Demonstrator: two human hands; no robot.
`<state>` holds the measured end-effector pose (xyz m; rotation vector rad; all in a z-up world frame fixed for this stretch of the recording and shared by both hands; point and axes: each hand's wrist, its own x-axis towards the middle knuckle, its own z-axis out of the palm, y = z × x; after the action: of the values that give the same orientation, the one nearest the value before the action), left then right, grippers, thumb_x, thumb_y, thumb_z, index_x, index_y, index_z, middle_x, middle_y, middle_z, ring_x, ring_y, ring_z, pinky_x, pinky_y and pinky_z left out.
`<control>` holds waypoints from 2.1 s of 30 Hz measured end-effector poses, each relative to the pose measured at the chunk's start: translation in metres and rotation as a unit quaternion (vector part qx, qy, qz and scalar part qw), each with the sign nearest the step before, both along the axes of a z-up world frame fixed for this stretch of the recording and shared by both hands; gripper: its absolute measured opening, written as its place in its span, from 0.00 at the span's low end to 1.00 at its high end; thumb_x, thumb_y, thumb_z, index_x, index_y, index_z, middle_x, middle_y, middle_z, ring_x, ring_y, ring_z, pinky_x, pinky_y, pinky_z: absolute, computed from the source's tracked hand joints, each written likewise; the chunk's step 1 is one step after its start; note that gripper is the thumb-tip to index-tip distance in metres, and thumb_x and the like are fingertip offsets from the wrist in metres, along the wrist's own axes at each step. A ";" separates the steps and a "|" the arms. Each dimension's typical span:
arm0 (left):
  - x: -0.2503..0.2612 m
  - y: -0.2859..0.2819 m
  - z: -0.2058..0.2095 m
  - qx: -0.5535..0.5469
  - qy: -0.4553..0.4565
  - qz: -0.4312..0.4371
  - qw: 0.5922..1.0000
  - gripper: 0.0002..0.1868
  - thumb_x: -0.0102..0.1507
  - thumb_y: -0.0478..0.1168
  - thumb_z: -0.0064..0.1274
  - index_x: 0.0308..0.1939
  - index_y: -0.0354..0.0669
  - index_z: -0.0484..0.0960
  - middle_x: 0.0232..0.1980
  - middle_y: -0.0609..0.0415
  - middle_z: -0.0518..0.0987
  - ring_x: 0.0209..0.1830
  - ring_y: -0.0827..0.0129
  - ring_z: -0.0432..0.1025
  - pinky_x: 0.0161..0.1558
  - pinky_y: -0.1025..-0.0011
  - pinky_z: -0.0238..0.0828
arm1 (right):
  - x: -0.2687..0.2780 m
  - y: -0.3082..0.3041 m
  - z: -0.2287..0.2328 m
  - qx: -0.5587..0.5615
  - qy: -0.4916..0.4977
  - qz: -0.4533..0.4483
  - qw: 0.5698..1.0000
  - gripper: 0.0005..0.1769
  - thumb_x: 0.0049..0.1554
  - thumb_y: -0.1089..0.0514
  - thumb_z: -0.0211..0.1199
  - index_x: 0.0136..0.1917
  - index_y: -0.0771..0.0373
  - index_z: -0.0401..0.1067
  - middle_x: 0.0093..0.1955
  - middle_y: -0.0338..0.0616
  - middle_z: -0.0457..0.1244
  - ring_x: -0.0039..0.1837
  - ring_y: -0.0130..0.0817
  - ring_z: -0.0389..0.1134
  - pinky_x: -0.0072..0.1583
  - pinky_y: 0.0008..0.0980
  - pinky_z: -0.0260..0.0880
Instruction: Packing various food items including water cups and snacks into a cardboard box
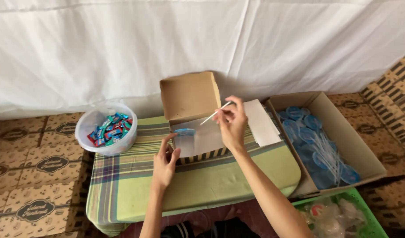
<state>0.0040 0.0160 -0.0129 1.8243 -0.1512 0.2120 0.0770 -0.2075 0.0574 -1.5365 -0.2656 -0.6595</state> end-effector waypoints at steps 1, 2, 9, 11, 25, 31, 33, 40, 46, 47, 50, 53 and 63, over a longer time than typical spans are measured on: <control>0.000 0.000 0.001 0.000 0.000 0.004 1.000 0.25 0.67 0.46 0.47 0.69 0.59 0.72 0.25 0.53 0.70 0.17 0.64 0.69 0.26 0.69 0.67 | 0.003 0.005 -0.001 0.000 0.000 0.004 1.000 0.21 0.59 0.73 0.59 0.65 0.66 0.60 0.42 0.53 0.68 0.37 0.36 0.73 0.39 0.25 0.74; 0.000 0.000 0.001 0.003 0.005 0.002 1.000 0.25 0.66 0.45 0.47 0.69 0.59 0.72 0.25 0.53 0.70 0.18 0.64 0.69 0.28 0.68 0.68 | 0.006 0.010 -0.002 -0.056 0.006 0.018 0.998 0.16 0.60 0.73 0.57 0.61 0.68 0.62 0.42 0.57 0.68 0.38 0.40 0.74 0.40 0.28 0.75; -0.002 0.001 0.004 0.002 0.022 0.006 1.000 0.25 0.66 0.46 0.48 0.69 0.62 0.73 0.25 0.56 0.69 0.19 0.66 0.69 0.30 0.69 0.69 | 0.021 0.023 -0.006 -0.201 0.108 0.096 0.969 0.05 0.61 0.69 0.58 0.45 0.65 0.73 0.37 0.53 0.71 0.34 0.37 0.75 0.34 0.28 0.73; -0.001 0.002 0.000 0.001 0.021 0.008 1.000 0.25 0.66 0.47 0.48 0.69 0.63 0.73 0.24 0.56 0.70 0.19 0.66 0.70 0.30 0.69 0.69 | 0.028 0.020 -0.014 -0.228 0.130 0.098 0.960 0.05 0.58 0.68 0.62 0.43 0.62 0.76 0.34 0.49 0.71 0.31 0.33 0.73 0.32 0.26 0.71; -0.005 0.004 0.005 -0.004 0.017 -0.006 1.000 0.24 0.66 0.48 0.46 0.68 0.61 0.73 0.24 0.56 0.68 0.19 0.66 0.68 0.31 0.67 0.68 | 0.018 0.002 0.017 -0.407 0.145 0.058 0.900 0.17 0.52 0.76 0.54 0.52 0.65 0.75 0.41 0.60 0.70 0.48 0.55 0.73 0.50 0.46 0.75; 0.000 0.001 0.003 0.008 0.026 -0.010 1.000 0.25 0.66 0.45 0.46 0.69 0.62 0.72 0.25 0.53 0.69 0.19 0.63 0.68 0.31 0.66 0.68 | 0.006 -0.001 0.027 -0.403 0.134 0.074 0.902 0.19 0.53 0.75 0.58 0.57 0.62 0.74 0.49 0.63 0.69 0.54 0.60 0.73 0.55 0.49 0.75; 0.001 0.002 0.001 -0.003 0.024 -0.009 1.000 0.24 0.67 0.47 0.45 0.68 0.61 0.72 0.25 0.53 0.68 0.18 0.65 0.67 0.29 0.68 0.67 | -0.007 0.001 0.044 -0.386 0.120 0.096 0.910 0.22 0.54 0.80 0.54 0.58 0.65 0.73 0.51 0.67 0.67 0.54 0.60 0.73 0.57 0.48 0.75; 0.001 0.003 -0.001 0.009 0.029 -0.014 0.999 0.25 0.67 0.47 0.44 0.69 0.63 0.71 0.25 0.55 0.68 0.18 0.65 0.68 0.30 0.67 0.68 | -0.008 -0.015 0.041 -0.364 0.084 0.121 0.920 0.17 0.55 0.77 0.60 0.56 0.65 0.74 0.48 0.56 0.64 0.51 0.53 0.73 0.54 0.42 0.76; 0.001 0.005 0.000 0.034 0.023 -0.021 0.999 0.26 0.67 0.45 0.43 0.70 0.60 0.69 0.26 0.51 0.71 0.18 0.59 0.69 0.30 0.63 0.68 | -0.030 -0.053 0.034 -0.232 0.117 0.143 0.955 0.10 0.60 0.71 0.57 0.49 0.64 0.77 0.35 0.47 0.70 0.37 0.29 0.64 0.44 0.29 0.70; 0.003 0.005 -0.001 0.035 0.026 -0.017 0.999 0.26 0.67 0.44 0.43 0.71 0.60 0.69 0.26 0.49 0.71 0.19 0.58 0.69 0.31 0.62 0.68 | -0.036 -0.062 0.034 -0.160 0.140 0.177 0.961 0.07 0.59 0.69 0.60 0.48 0.65 0.78 0.35 0.47 0.70 0.37 0.27 0.65 0.43 0.25 0.69; 0.007 0.004 -0.009 0.033 0.035 -0.014 0.999 0.27 0.68 0.42 0.42 0.73 0.60 0.67 0.30 0.45 0.74 0.23 0.55 0.71 0.33 0.60 0.70 | -0.048 -0.109 0.017 -0.057 0.163 0.179 0.969 0.05 0.60 0.65 0.61 0.43 0.67 0.77 0.30 0.48 0.66 0.32 0.28 0.63 0.37 0.23 0.63; 0.001 0.002 -0.013 0.019 0.059 -0.011 0.998 0.27 0.71 0.40 0.41 0.75 0.58 0.65 0.41 0.38 0.77 0.33 0.48 0.73 0.39 0.57 0.71 | -0.072 -0.161 0.005 -0.063 0.175 0.180 0.966 0.08 0.61 0.65 0.56 0.43 0.68 0.76 0.32 0.49 0.66 0.34 0.32 0.64 0.40 0.28 0.63; -0.009 -0.016 -0.006 0.029 0.008 0.010 1.000 0.30 0.70 0.24 0.33 0.78 0.36 0.61 0.40 0.32 0.68 0.25 0.63 0.54 0.27 0.71 0.48 | -0.209 -0.316 0.022 -0.348 0.399 0.112 0.841 0.06 0.60 0.62 0.59 0.49 0.59 0.76 0.31 0.33 0.63 0.31 0.23 0.55 0.39 0.25 0.55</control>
<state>-0.0053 0.0003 -0.0189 1.8850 -0.1291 0.2081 -0.1320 -0.5238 0.0789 -2.2910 -0.0312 0.3570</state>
